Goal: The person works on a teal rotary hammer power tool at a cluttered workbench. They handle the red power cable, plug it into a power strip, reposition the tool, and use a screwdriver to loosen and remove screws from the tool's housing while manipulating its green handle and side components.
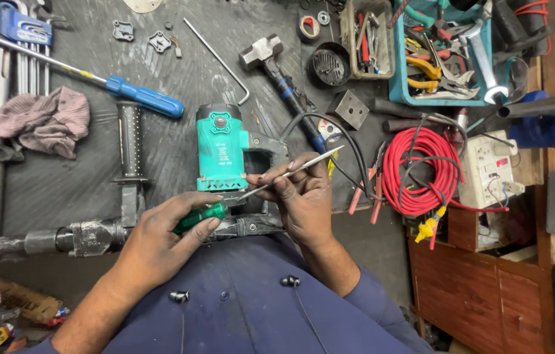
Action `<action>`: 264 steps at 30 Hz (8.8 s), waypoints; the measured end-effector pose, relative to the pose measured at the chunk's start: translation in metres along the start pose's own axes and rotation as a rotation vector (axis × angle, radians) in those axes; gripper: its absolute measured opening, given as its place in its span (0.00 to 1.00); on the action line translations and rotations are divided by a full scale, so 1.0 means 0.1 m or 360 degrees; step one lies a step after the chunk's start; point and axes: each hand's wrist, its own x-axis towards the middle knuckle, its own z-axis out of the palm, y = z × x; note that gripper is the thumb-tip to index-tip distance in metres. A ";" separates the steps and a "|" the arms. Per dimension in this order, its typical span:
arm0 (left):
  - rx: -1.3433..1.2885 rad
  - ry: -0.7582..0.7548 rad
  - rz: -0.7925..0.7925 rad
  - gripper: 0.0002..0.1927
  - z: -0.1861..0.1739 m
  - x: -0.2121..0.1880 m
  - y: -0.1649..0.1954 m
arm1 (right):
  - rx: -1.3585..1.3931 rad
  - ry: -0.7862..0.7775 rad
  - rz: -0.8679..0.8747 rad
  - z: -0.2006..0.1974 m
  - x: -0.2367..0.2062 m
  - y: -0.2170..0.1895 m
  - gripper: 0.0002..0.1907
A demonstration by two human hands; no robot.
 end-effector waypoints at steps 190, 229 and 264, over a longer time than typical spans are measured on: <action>0.0224 0.0539 0.0199 0.16 -0.17 0.14 0.17 | 0.0354 -0.0026 0.0010 -0.17 -0.02 0.06 0.29; 0.0760 0.0429 0.0808 0.19 -0.21 1.11 0.53 | -0.0534 -0.0036 -0.0110 -0.36 0.08 0.32 0.15; 0.0330 0.0292 0.0715 0.21 -0.29 1.21 0.37 | -0.1236 -0.0557 -0.0709 0.70 1.12 -0.78 0.08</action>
